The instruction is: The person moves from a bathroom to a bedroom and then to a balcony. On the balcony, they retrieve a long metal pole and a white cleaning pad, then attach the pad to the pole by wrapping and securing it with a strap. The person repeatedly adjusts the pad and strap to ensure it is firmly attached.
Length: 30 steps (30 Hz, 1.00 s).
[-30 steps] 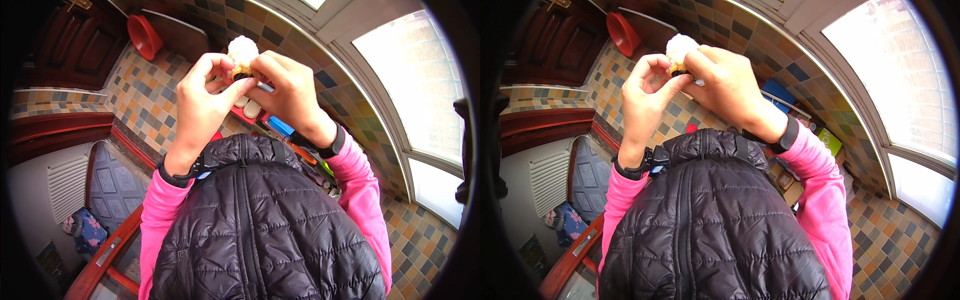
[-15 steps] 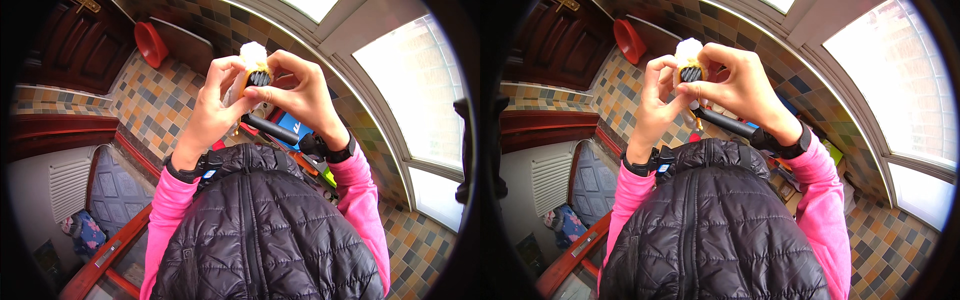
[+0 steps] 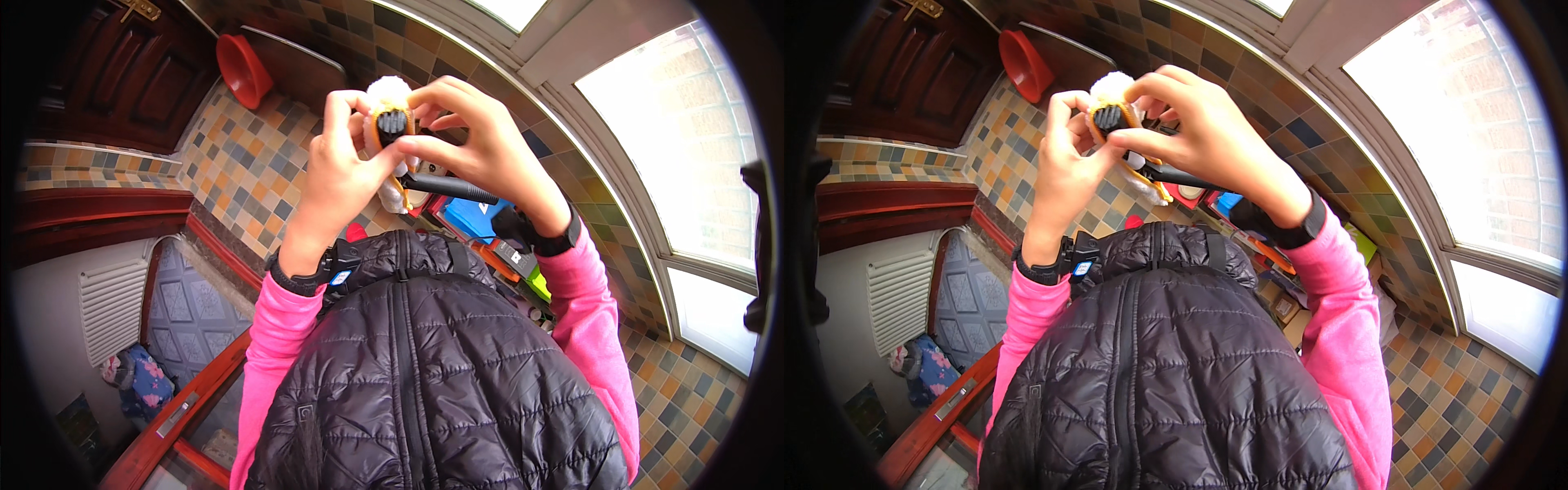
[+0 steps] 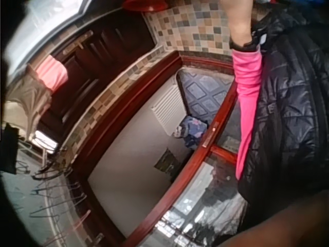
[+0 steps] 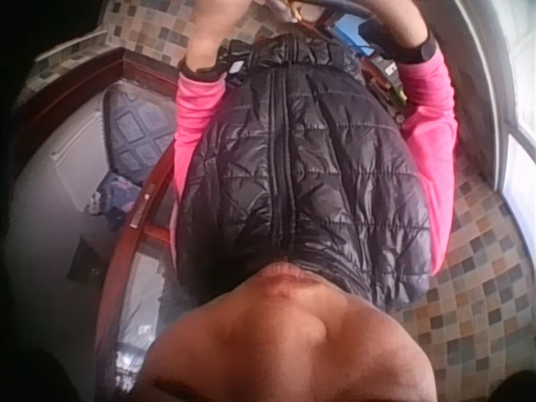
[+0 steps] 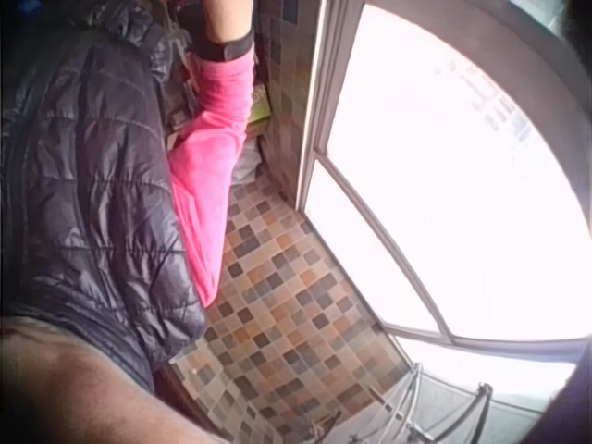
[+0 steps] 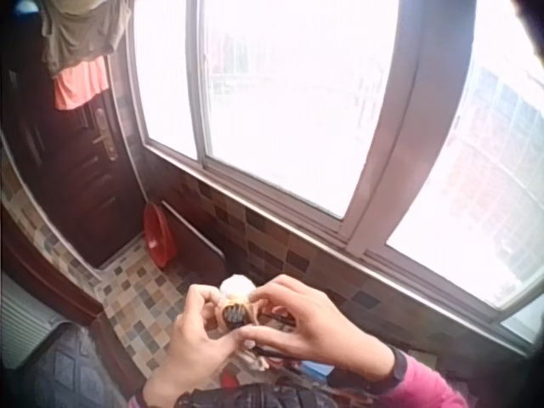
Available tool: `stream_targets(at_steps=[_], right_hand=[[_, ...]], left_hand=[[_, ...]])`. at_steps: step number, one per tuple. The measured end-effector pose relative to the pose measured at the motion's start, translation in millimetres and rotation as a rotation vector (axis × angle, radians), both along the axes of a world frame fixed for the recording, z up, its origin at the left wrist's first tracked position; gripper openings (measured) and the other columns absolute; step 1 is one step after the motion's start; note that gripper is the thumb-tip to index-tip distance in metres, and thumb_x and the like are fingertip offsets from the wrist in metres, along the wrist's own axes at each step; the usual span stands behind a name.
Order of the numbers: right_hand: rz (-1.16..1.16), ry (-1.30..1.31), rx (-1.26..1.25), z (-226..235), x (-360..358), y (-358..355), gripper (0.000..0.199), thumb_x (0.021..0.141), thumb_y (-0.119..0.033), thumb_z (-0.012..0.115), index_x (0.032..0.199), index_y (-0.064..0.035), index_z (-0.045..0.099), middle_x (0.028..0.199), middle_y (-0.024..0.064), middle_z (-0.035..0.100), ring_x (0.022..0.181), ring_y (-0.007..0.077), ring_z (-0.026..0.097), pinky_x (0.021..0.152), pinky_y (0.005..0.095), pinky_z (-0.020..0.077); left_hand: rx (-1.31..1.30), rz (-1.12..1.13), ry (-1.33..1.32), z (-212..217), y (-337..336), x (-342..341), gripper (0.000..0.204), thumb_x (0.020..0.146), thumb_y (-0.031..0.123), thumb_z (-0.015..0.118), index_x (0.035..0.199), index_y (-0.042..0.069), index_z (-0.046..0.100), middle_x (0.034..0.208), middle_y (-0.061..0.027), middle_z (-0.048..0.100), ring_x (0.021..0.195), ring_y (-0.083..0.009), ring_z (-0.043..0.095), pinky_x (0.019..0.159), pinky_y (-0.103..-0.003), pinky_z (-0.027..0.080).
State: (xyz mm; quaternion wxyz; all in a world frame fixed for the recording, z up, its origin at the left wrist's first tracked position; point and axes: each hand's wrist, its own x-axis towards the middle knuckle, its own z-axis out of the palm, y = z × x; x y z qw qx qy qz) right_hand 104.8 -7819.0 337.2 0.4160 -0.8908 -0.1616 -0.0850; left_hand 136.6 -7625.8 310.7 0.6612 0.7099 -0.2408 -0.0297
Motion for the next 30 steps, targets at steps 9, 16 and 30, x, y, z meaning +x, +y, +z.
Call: stream_targets(at_steps=[9,16,30], right_hand=[[-0.061,-0.123,-0.750,-81.5,-47.6,-7.7,0.058,0.079,-0.027,0.075,0.133,-0.0208,0.057,0.075,0.0031,0.051,0.065,0.0202,0.059,0.057,0.0338,0.0475],[0.094,0.045,-0.527,-73.4,-72.4,-18.4,0.049,0.085,-0.025,0.069,0.131,-0.0148,0.058,0.072,0.0101,0.058,0.055,0.0264,0.061,0.049,0.0379,0.0456],[0.087,0.107,-0.630,-79.8,-74.4,-30.2,0.049,0.081,-0.019,0.068,0.128,-0.0126,0.059,0.071,0.0110,0.059,0.053,0.0282,0.062,0.048,0.0403,0.0464]], left_hand=[[-0.219,0.012,0.182,1.9,28.9,-0.7,0.041,0.087,-0.007,0.069,0.114,0.006,0.041,0.106,-0.0097,0.063,0.098,-0.0135,0.063,0.087,-0.027,0.053],[-0.256,-0.131,0.257,6.6,48.1,-7.7,0.044,0.082,-0.006,0.071,0.117,0.004,0.047,0.109,-0.0072,0.060,0.103,-0.0125,0.059,0.092,-0.029,0.048],[-0.070,-0.093,0.258,-8.5,66.0,-4.6,0.027,0.081,-0.004,0.077,0.101,-0.001,0.060,0.128,-0.0102,0.049,0.117,-0.0184,0.056,0.101,-0.036,0.050]])
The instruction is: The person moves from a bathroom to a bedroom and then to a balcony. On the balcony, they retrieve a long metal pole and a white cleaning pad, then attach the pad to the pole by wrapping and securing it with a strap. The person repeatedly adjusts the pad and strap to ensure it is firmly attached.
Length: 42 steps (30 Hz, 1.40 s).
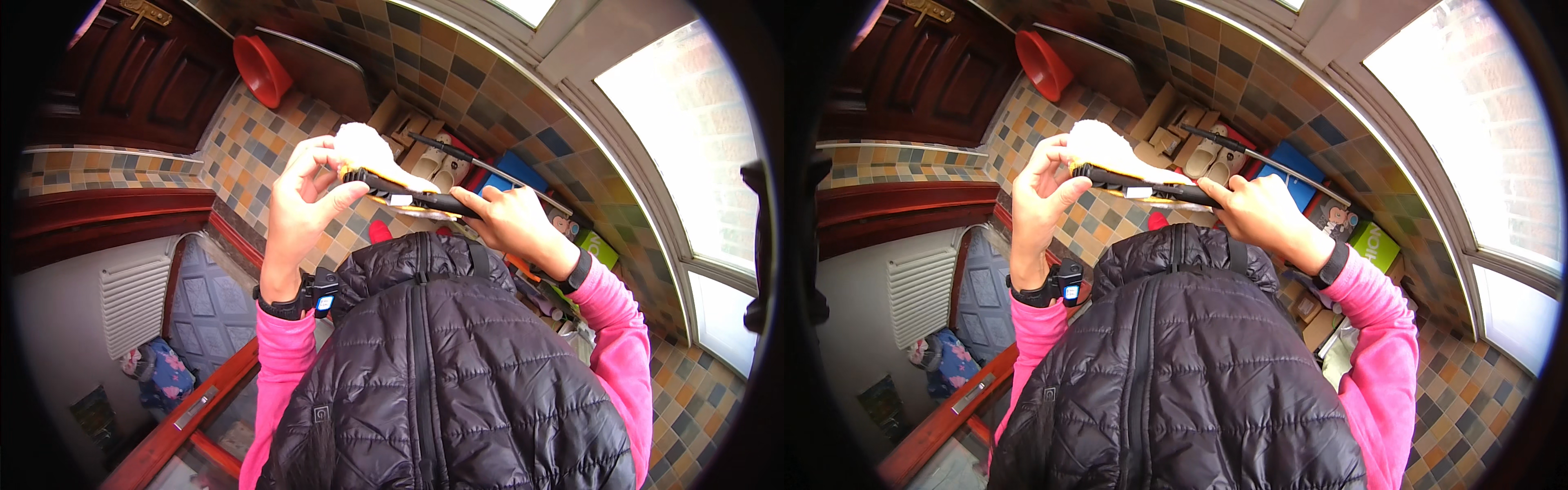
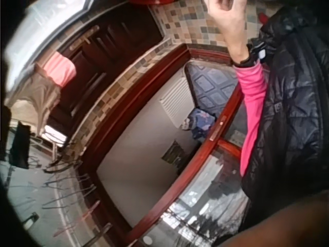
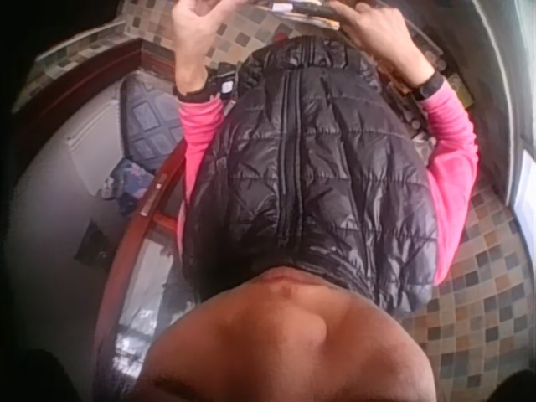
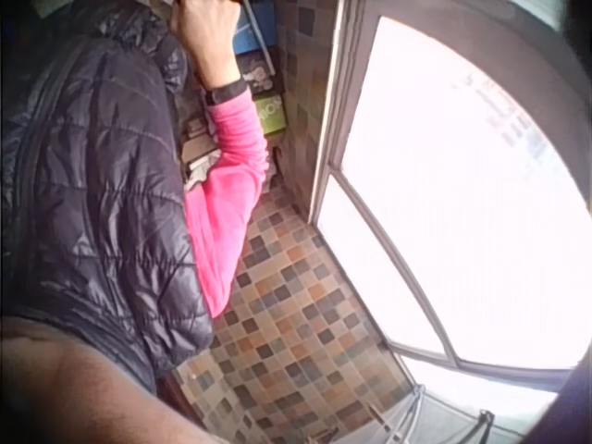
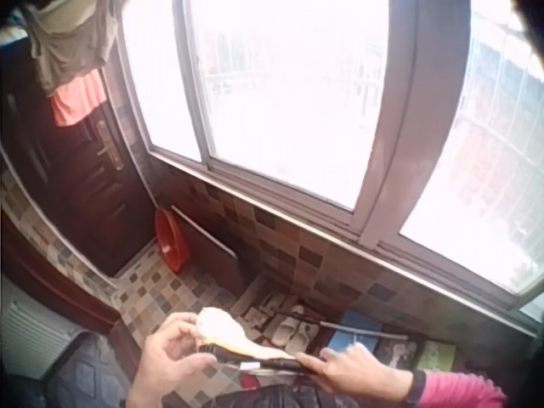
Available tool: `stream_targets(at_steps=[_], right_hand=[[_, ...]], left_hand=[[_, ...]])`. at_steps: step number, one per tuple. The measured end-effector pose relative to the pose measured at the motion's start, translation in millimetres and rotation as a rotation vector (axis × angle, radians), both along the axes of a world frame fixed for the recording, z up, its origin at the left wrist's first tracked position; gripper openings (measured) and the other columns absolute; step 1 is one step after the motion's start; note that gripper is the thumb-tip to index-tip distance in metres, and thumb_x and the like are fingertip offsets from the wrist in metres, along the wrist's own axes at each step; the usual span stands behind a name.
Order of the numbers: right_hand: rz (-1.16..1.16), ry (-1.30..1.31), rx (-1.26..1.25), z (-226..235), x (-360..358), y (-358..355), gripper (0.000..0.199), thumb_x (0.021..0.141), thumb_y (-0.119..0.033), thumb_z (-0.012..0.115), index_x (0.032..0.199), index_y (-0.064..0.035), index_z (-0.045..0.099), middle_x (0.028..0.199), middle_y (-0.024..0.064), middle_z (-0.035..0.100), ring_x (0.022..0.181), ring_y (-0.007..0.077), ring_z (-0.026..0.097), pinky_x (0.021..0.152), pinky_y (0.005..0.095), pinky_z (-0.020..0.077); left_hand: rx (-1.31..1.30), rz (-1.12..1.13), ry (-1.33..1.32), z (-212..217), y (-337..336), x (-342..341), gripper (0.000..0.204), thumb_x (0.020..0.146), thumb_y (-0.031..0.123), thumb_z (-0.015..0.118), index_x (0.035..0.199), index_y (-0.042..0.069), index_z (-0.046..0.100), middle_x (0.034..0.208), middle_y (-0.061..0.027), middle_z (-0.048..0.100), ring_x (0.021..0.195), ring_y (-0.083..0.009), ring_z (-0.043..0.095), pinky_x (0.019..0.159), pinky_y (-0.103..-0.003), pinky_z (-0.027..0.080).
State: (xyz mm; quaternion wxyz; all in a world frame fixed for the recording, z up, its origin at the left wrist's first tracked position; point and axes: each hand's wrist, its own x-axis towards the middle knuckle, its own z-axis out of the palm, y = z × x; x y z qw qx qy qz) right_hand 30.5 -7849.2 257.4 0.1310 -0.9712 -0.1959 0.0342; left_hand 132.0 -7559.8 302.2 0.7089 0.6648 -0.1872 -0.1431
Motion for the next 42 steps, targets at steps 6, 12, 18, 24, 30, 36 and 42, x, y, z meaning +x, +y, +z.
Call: stream_targets(at_steps=[6,12,18,24,30,36,42], right_hand=[[-0.023,0.030,-0.082,-5.0,-2.6,1.8,0.049,0.085,-0.029,0.071,0.130,-0.0146,0.060,0.070,0.0064,0.056,0.052,0.0240,0.059,0.048,0.0376,0.0421],[-0.073,-0.021,0.054,-8.1,4.0,2.8,0.046,0.084,-0.030,0.071,0.128,-0.0177,0.062,0.070,0.0060,0.057,0.054,0.0245,0.060,0.050,0.0380,0.0455],[-0.101,-0.034,0.075,-2.2,14.1,2.4,0.049,0.082,-0.029,0.073,0.128,-0.0186,0.062,0.071,0.0064,0.059,0.058,0.0260,0.062,0.052,0.0378,0.0482],[-0.144,-0.041,0.098,-0.2,16.8,3.8,0.049,0.081,-0.027,0.074,0.127,-0.0177,0.063,0.075,0.0086,0.062,0.060,0.0288,0.064,0.054,0.0383,0.0502],[-0.139,-0.044,0.114,0.1,15.3,2.4,0.044,0.082,-0.023,0.069,0.125,-0.0167,0.062,0.073,0.0093,0.062,0.059,0.0282,0.064,0.054,0.0387,0.0517],[-0.176,-0.039,0.097,-2.4,15.0,10.5,0.045,0.082,-0.026,0.069,0.125,-0.0180,0.063,0.074,0.0087,0.063,0.060,0.0282,0.065,0.056,0.0394,0.0524],[-0.244,-0.042,0.117,-1.9,14.3,14.4,0.044,0.079,-0.025,0.073,0.122,-0.0165,0.066,0.071,0.0088,0.061,0.062,0.0287,0.064,0.055,0.0397,0.0507]], left_hand=[[-0.054,0.022,0.060,-12.1,-4.4,-2.1,0.026,0.084,0.000,0.076,0.102,0.002,0.058,0.130,-0.0098,0.048,0.117,-0.0173,0.054,0.103,-0.035,0.046],[-0.223,0.009,0.126,-16.2,-16.2,2.9,0.029,0.091,0.012,0.072,0.111,0.007,0.052,0.122,-0.0061,0.052,0.115,-0.0145,0.052,0.103,-0.030,0.039],[-0.196,0.034,0.088,-2.0,-29.5,21.5,0.022,0.093,0.006,0.068,0.106,0.006,0.051,0.105,-0.0001,0.056,0.103,-0.0082,0.054,0.094,-0.023,0.043],[-0.177,0.033,0.037,12.0,-38.2,26.4,0.021,0.092,0.006,0.070,0.106,0.005,0.054,0.105,-0.0009,0.059,0.102,-0.0091,0.057,0.094,-0.024,0.045],[0.066,0.059,0.044,11.1,-26.6,35.5,0.021,0.094,0.015,0.068,0.110,0.005,0.060,0.107,-0.0024,0.063,0.100,-0.0104,0.060,0.094,-0.026,0.046],[0.033,0.092,0.087,9.9,-24.7,36.5,0.025,0.093,0.010,0.067,0.115,0.003,0.059,0.111,-0.0059,0.063,0.105,-0.0142,0.061,0.096,-0.030,0.048],[0.028,0.089,-0.050,4.6,-33.7,26.1,0.046,0.083,-0.006,0.067,0.124,0.005,0.047,0.117,-0.0078,0.054,0.108,-0.0157,0.058,0.096,-0.031,0.050]])
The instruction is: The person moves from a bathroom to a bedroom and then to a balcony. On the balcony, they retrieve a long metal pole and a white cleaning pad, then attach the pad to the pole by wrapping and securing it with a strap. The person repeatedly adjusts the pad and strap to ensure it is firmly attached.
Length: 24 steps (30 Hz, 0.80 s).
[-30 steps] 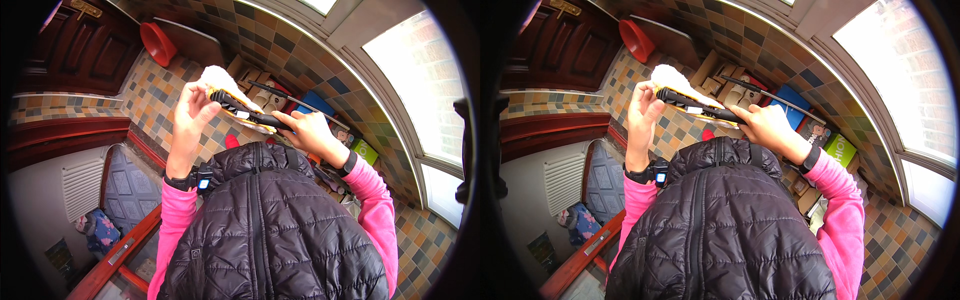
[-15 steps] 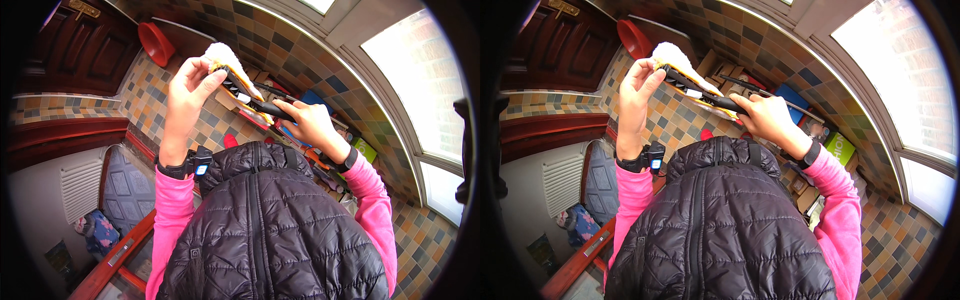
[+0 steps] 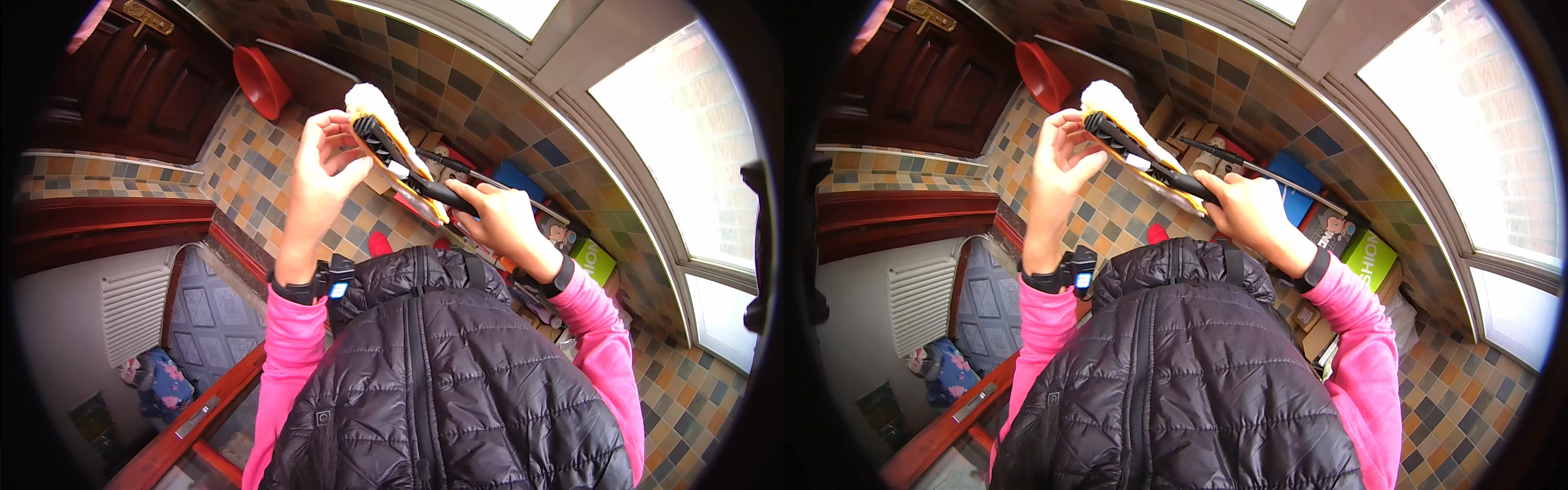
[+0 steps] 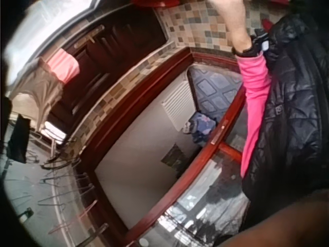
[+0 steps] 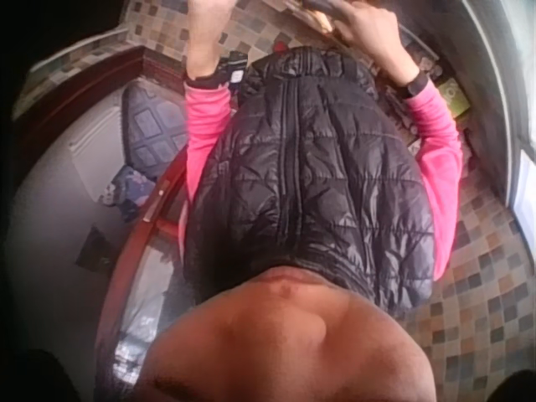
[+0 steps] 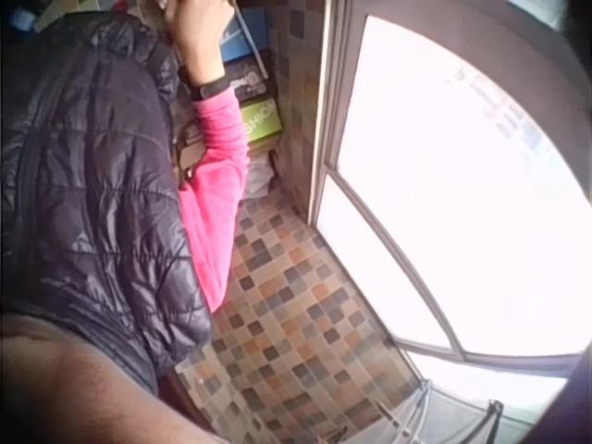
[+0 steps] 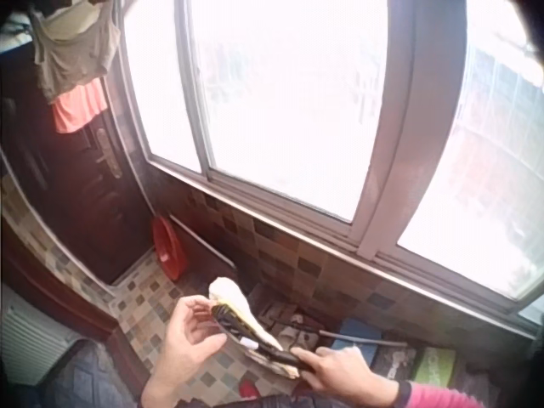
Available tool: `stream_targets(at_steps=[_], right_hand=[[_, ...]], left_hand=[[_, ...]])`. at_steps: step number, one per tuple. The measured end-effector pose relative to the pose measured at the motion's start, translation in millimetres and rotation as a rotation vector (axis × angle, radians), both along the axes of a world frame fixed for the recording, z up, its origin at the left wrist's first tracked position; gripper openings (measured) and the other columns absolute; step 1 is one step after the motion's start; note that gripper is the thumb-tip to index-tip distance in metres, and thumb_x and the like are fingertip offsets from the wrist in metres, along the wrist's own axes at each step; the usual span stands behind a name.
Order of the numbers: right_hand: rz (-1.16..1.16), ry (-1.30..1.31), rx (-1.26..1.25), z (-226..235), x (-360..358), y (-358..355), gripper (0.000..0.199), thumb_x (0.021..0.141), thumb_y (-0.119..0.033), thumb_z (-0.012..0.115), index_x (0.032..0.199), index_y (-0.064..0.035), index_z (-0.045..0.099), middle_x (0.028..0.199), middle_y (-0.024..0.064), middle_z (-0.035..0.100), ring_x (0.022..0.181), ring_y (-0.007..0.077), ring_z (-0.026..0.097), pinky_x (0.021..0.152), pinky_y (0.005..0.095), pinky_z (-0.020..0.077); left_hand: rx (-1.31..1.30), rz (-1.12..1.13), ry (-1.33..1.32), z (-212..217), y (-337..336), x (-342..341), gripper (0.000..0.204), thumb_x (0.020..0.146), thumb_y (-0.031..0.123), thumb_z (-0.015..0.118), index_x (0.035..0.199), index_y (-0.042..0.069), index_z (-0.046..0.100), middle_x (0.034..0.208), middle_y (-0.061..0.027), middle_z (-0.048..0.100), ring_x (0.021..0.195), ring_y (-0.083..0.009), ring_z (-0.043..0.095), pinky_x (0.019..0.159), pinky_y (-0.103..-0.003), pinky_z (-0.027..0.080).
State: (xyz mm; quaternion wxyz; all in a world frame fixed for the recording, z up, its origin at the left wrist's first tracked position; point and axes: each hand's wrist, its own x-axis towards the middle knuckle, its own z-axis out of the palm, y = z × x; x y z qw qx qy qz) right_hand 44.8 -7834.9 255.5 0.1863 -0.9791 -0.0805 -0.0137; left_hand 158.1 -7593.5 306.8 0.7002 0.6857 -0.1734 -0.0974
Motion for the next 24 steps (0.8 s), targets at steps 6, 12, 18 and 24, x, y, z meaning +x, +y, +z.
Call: stream_targets(at_steps=[6,12,18,24], right_hand=[[-0.002,0.031,0.032,-2.4,-5.8,3.8,0.047,0.080,-0.027,0.074,0.125,-0.0167,0.065,0.074,0.0091,0.063,0.061,0.0292,0.064,0.057,0.0394,0.0509],[0.003,0.056,0.061,-6.3,-11.8,5.4,0.047,0.081,-0.027,0.074,0.126,-0.0173,0.065,0.076,0.0099,0.065,0.063,0.0300,0.065,0.058,0.0386,0.0519],[-0.051,0.075,0.056,-10.2,-14.7,7.1,0.048,0.080,-0.025,0.074,0.127,-0.0186,0.065,0.079,0.0108,0.066,0.066,0.0308,0.066,0.061,0.0396,0.0529],[-0.047,0.088,0.054,-11.7,-15.3,6.1,0.049,0.080,-0.026,0.075,0.128,-0.0185,0.065,0.080,0.0116,0.067,0.067,0.0313,0.066,0.062,0.0394,0.0531]], left_hand=[[0.003,0.161,-0.073,-22.5,-13.8,-0.4,0.034,0.087,-0.004,0.065,0.116,0.003,0.050,0.106,-0.0061,0.058,0.099,-0.0126,0.059,0.090,-0.028,0.052],[0.033,0.191,-0.001,-35.1,-19.8,8.1,0.027,0.091,0.001,0.065,0.117,0.001,0.056,0.105,-0.0064,0.064,0.100,-0.0137,0.062,0.093,-0.028,0.050],[0.128,0.145,-0.026,-38.5,-21.0,7.3,0.029,0.089,0.002,0.068,0.116,0.001,0.057,0.103,-0.0058,0.064,0.099,-0.0134,0.063,0.089,-0.028,0.053],[0.240,0.237,-0.088,-34.4,-30.4,7.3,0.032,0.087,0.002,0.070,0.116,0.003,0.057,0.096,-0.0046,0.065,0.092,-0.0118,0.064,0.085,-0.026,0.053]])
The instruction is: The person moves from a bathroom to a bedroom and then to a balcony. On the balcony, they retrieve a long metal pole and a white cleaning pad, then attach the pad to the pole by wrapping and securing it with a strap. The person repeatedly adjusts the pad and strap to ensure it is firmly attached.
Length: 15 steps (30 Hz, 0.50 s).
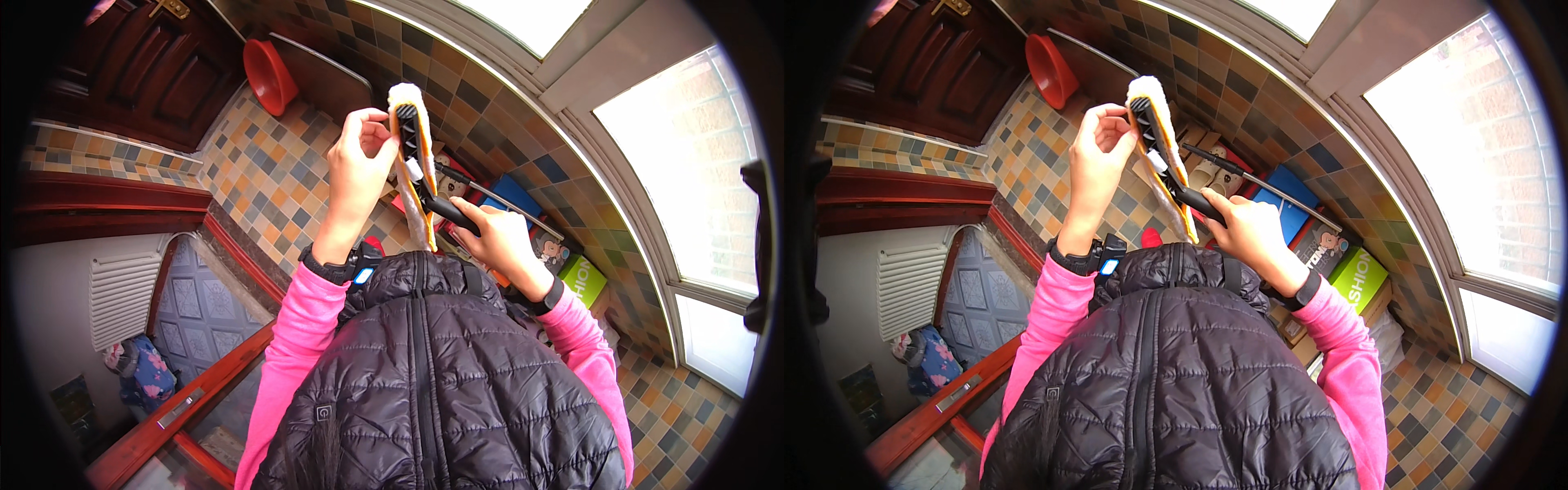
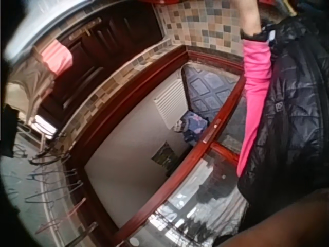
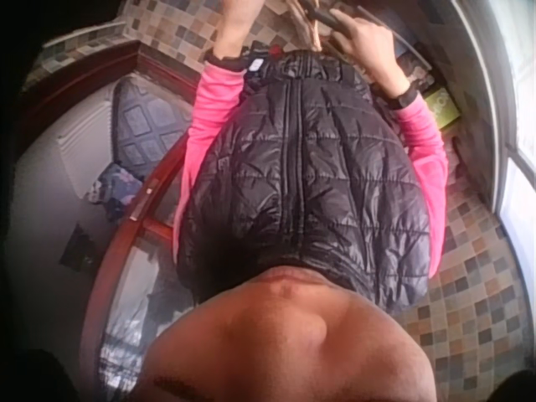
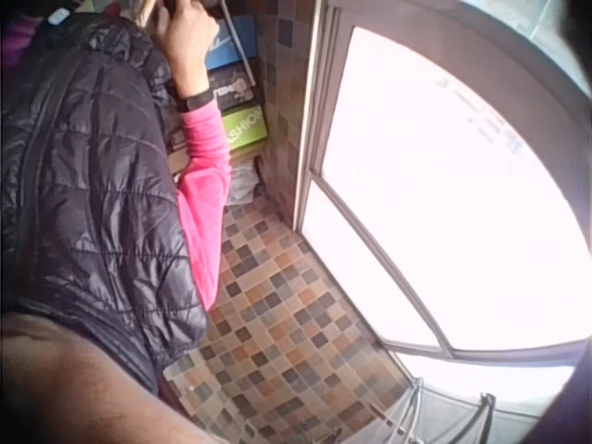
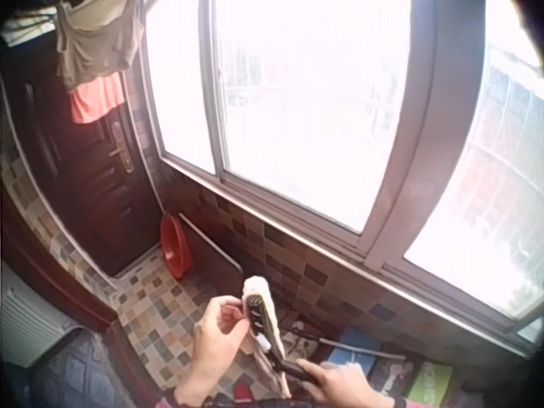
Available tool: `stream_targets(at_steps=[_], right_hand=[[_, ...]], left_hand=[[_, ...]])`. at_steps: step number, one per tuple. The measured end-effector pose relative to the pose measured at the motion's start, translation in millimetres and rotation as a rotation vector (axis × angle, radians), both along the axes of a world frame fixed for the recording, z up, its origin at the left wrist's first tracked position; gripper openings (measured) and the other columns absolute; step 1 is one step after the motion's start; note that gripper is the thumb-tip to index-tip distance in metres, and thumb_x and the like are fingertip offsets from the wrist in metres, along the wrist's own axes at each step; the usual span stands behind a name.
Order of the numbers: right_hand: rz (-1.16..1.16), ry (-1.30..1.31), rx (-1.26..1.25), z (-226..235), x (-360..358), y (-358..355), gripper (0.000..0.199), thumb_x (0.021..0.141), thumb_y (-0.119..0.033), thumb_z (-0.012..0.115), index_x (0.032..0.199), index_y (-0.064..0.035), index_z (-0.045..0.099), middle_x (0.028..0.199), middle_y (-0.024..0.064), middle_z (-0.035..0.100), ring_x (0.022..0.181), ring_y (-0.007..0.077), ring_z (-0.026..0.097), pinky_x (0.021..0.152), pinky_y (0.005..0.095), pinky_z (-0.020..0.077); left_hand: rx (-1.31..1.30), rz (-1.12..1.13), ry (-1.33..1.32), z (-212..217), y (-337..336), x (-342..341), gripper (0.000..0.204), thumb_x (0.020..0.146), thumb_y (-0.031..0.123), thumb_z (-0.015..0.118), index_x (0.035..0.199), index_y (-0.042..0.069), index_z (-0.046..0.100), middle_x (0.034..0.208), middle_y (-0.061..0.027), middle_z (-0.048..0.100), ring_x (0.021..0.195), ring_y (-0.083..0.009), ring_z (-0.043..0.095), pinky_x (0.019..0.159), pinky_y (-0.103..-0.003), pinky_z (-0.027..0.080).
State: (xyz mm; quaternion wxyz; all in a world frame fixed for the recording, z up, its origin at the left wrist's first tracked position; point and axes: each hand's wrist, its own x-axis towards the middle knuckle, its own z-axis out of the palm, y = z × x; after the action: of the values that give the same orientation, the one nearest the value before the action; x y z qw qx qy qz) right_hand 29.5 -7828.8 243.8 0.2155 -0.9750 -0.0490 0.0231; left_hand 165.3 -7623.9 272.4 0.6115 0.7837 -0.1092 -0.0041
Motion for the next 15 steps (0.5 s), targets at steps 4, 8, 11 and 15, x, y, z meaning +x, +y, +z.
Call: stream_targets(at_steps=[4,8,11,15], right_hand=[[-0.005,0.002,0.046,1.9,-1.6,1.4,0.050,0.080,-0.026,0.075,0.128,-0.0176,0.064,0.078,0.0121,0.066,0.066,0.0313,0.066,0.061,0.0392,0.0527],[0.014,-0.032,-0.011,3.4,-5.4,3.8,0.048,0.081,-0.026,0.075,0.127,-0.0165,0.065,0.077,0.0117,0.066,0.063,0.0308,0.065,0.057,0.0387,0.0513],[0.039,-0.043,-0.043,4.6,-8.9,4.8,0.046,0.082,-0.027,0.075,0.125,-0.0158,0.065,0.074,0.0107,0.064,0.058,0.0304,0.063,0.053,0.0383,0.0498],[0.036,-0.041,-0.090,7.0,-13.1,5.6,0.047,0.083,-0.026,0.073,0.128,-0.0160,0.063,0.073,0.0105,0.064,0.058,0.0297,0.064,0.053,0.0384,0.0506]], left_hand=[[0.032,0.007,-0.115,2.8,-2.1,4.5,0.030,0.088,0.004,0.071,0.115,0.003,0.058,0.090,-0.0043,0.066,0.085,-0.0112,0.065,0.080,-0.026,0.054],[0.167,0.012,-0.183,3.2,-4.3,7.1,0.026,0.088,0.004,0.070,0.112,0.002,0.060,0.093,-0.0085,0.070,0.084,-0.0147,0.069,0.078,-0.028,0.055],[0.084,0.096,-0.296,2.7,-6.3,7.0,0.019,0.087,0.003,0.069,0.105,0.001,0.065,0.089,-0.0115,0.070,0.079,-0.0212,0.070,0.074,-0.032,0.056],[0.231,0.155,-0.544,3.2,-4.2,2.2,0.016,0.087,0.000,0.067,0.103,0.001,0.069,0.091,-0.0123,0.071,0.082,-0.0249,0.070,0.074,-0.033,0.055]])
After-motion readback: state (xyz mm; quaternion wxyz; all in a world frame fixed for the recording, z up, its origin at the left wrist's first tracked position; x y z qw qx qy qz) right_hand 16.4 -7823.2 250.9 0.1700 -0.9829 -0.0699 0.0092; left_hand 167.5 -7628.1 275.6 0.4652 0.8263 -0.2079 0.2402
